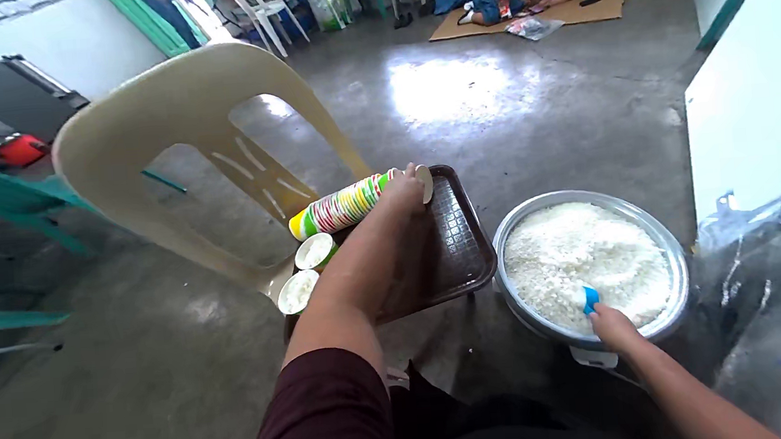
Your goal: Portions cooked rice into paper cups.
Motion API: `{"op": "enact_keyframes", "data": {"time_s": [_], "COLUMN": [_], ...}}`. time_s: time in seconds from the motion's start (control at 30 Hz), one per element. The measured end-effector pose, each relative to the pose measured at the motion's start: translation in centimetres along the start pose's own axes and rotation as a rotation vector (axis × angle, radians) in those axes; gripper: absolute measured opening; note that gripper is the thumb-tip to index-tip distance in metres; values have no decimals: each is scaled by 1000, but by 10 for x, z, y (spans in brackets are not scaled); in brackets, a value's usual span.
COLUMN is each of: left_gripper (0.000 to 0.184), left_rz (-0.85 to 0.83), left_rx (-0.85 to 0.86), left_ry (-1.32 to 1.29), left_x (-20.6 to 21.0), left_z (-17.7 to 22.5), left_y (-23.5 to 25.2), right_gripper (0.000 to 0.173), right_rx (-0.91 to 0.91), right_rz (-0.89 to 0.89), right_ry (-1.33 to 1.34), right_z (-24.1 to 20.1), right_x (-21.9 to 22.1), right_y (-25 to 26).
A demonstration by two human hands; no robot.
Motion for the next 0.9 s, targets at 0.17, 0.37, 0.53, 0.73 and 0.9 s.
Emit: {"op": "enact_keyframes", "data": {"time_s": [0.17,0.37,0.53,0.73,0.9], "left_gripper": [23,42,52,98,103], "left_rz": [73,344,548,-67,-319], "left_rx": [41,233,590,546,283], "left_ry": [72,-334,-1026,-1699,-1526], "left_x": [-10,-84,-53,107,166], "left_z": [2,59,126,231,255], "left_y": [-7,-72,-167,-151,-88], "right_gripper": [37,29,24,32,41], "right_rx": [97,136,117,-94,-217], "right_rz": [21,40,-27,-55,-34], "right_ry": [424,1008,1369,1330,1093], "right_z": [1,14,27,25,14], "right_x": [8,24,22,-15,-63], "right_y": [-6,27,26,18,-19]}}
Point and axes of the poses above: each hand's wrist, its own y-axis towards the middle knuckle, its own x-axis out of the palm, z = x × y, the point moved 10 cm from there along y, towards the middle knuckle, and after that the axes turned 5 degrees about -z, right-handed, at the moved point
